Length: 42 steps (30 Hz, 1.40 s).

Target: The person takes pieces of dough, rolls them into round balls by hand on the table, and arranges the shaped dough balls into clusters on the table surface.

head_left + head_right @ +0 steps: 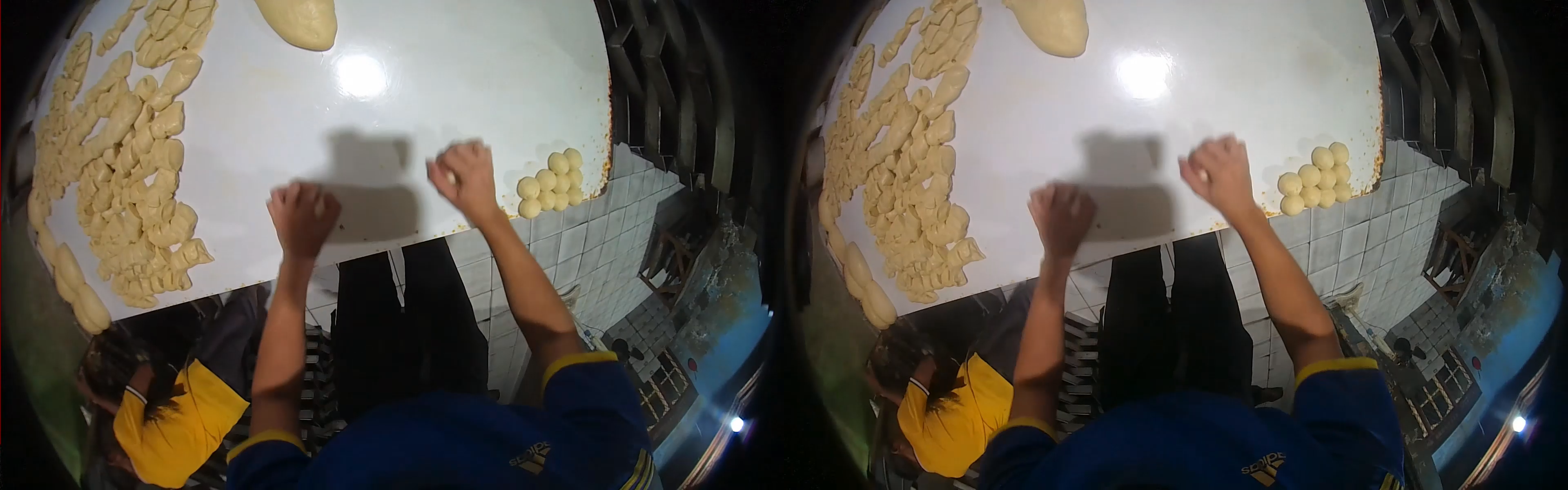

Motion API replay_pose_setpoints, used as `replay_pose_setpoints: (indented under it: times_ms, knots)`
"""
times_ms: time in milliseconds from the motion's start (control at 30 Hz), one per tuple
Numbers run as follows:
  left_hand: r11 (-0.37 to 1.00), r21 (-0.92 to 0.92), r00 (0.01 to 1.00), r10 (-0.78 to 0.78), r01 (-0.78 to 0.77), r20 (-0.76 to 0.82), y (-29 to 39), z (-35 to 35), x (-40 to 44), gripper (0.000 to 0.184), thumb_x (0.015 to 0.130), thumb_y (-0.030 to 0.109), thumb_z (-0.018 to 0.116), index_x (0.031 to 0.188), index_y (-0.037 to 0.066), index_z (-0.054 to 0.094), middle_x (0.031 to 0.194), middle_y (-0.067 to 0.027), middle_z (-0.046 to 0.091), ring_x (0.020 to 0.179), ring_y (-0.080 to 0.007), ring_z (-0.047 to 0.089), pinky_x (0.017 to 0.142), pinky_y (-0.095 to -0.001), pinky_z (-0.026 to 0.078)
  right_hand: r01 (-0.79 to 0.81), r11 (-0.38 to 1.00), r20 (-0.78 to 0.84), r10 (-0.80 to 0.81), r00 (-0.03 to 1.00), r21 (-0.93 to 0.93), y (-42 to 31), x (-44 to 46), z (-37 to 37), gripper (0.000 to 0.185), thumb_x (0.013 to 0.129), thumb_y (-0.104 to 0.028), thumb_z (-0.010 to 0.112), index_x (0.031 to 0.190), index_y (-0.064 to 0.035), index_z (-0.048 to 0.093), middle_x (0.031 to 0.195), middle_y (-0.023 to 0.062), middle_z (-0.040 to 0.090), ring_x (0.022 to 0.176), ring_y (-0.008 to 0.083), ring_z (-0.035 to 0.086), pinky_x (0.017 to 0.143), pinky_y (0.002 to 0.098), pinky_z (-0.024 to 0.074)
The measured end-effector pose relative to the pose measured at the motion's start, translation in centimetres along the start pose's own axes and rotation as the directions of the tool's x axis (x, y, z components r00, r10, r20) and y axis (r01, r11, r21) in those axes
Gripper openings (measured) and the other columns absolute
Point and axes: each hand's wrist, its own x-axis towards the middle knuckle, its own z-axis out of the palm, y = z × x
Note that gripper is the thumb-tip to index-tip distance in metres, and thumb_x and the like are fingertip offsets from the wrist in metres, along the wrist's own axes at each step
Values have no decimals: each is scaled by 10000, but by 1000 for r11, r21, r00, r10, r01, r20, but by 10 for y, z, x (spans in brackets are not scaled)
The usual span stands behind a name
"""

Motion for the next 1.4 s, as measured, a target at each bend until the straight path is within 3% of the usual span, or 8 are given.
replay_pose_setpoints:
  times_ms: [267,467,667,800,867,1067,1200,1400]
  knots:
    - [979,-158,990,119,-130,-79,74,16,-13,172,840,189,835,938,154,698,1038,-53,661,992,-357,608,896,-527,486,22,968,-3,-22,1000,250,-60,-30,34,237,834,-206,959,840,-170,725,922,19,662,947,321,615,832,473,482]
    - [1000,2,998,29,-29,-52,8,4,39,168,838,193,837,939,168,705,1022,-40,671,1053,-354,620,908,-521,475,61,997,-77,-65,995,-50,-7,28,11,257,896,-137,907,794,-158,672,855,-2,657,882,296,614,860,447,458]
    - [972,-209,994,94,-103,-55,74,24,-1,175,844,190,843,932,152,697,1037,-66,667,1056,-361,625,912,-536,472,5,969,14,-8,1000,246,-67,-19,37,241,830,-223,937,845,-158,705,898,38,646,889,332,611,834,496,476]
    - [991,-71,992,115,-111,50,-15,16,-27,169,856,145,817,983,128,708,1089,-86,687,1114,-360,641,971,-520,465,-22,999,113,17,993,50,5,-31,0,220,860,-135,907,811,-169,695,944,-16,721,961,271,647,888,443,456]
    - [999,3,998,-48,48,28,3,-6,33,172,859,149,815,979,117,695,1091,-89,679,1120,-371,628,961,-523,468,4,997,-90,-10,996,-72,6,13,10,203,885,-204,905,856,-173,707,919,-4,658,920,310,607,843,468,462]
    - [985,-169,999,28,-31,-22,74,17,16,160,868,149,803,963,121,677,1039,-94,658,1089,-378,616,944,-538,476,-20,986,21,17,1000,167,-63,-12,38,251,842,-219,943,805,-161,702,916,7,708,926,308,639,861,478,473]
    - [993,-88,997,79,-79,-7,5,1,-19,161,875,130,805,970,119,675,1016,-85,663,1045,-367,628,951,-531,476,40,995,130,-52,990,90,-1,-35,-3,215,855,-179,926,853,-185,712,886,-23,646,953,296,639,872,443,485]
    - [985,-174,999,-6,-2,-45,57,7,59,184,862,144,822,971,118,675,1039,-89,673,1053,-373,628,938,-542,461,-93,988,-37,98,995,122,-47,43,35,235,850,-150,913,790,-168,687,909,12,674,939,319,624,852,465,482]
